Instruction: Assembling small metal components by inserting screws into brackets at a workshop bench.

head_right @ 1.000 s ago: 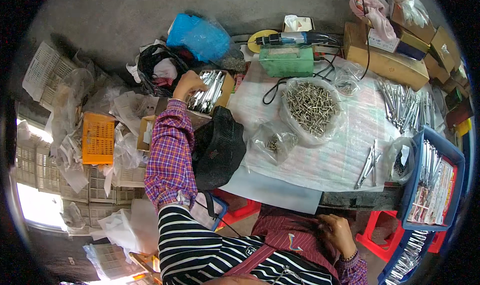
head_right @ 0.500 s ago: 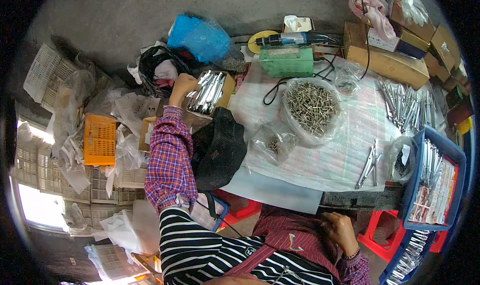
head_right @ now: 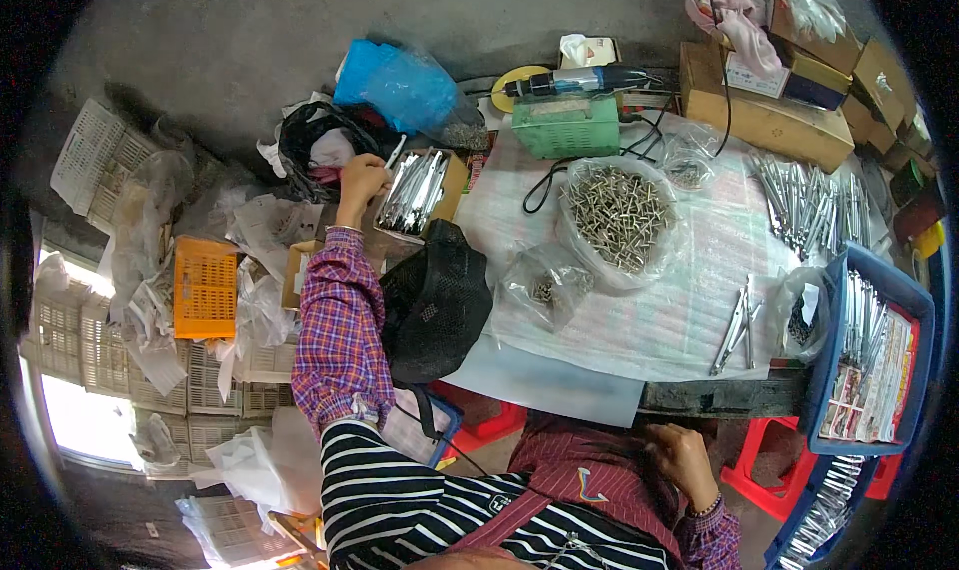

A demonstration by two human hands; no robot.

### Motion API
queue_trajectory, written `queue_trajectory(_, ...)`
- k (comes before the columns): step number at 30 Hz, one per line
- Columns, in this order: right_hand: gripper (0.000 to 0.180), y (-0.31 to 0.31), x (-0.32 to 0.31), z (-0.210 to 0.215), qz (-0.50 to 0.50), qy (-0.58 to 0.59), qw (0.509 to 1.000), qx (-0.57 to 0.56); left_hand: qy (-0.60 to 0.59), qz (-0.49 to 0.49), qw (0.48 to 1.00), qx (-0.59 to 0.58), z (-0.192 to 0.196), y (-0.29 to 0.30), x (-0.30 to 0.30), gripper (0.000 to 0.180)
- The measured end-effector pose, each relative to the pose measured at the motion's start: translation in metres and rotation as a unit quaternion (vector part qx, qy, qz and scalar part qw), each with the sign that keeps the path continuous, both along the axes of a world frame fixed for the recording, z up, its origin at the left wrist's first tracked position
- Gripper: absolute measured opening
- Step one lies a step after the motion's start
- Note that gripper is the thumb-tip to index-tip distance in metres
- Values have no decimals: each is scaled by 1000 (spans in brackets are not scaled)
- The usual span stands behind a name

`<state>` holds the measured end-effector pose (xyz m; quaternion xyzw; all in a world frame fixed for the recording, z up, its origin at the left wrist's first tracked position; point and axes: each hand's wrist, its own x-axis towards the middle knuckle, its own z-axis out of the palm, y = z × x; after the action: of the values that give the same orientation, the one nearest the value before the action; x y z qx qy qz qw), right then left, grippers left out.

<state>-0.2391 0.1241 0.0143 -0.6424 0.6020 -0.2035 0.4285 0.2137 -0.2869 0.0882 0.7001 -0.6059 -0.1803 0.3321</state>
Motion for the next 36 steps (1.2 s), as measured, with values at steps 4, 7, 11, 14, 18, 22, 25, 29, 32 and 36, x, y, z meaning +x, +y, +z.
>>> queue_trajectory(4, 31, 5, -2, -4, -6, 0, 1000, 0, -36, 1, 999, 32, 10, 4, 7, 16)
queue_trajectory(7, 31, 5, -1, -8, 1, -7, 1000, -19, -62, 16, 996, 65, -6, 3, 24, 17)
queue_trajectory(11, 31, 4, -1, -10, 2, -28, 999, -35, -90, 35, 995, 18, -19, -3, 23, 19)
queue_trajectory(14, 31, 4, 0, -9, 4, -14, 1000, -10, -99, 36, 994, 1, -22, -6, 23, 20)
queue_trajectory(18, 31, 0, 4, -1, 10, 0, 1000, 2, -118, 40, 992, -32, -12, -2, 46, 21)
queue_trajectory(22, 28, 5, 4, -7, -16, -21, 1000, -14, 9, -18, 1000, -10, 19, 24, 6, 21)
queue_trajectory(25, 25, 4, 4, -13, -40, -66, 996, -43, 156, -66, 985, -10, 53, 64, -36, 21)
queue_trajectory(29, 25, -6, 9, -4, -73, -159, 985, 5, 336, -181, 923, 55, 59, 132, -86, 12)
queue_trajectory(32, 23, -14, 8, 2, -54, -117, 992, 10, 364, -217, 894, 144, 47, 197, -149, 9)
queue_trajectory(36, 22, -24, 21, 24, -139, -338, 931, 28, 313, -378, 828, 272, 5, 255, -212, 18)
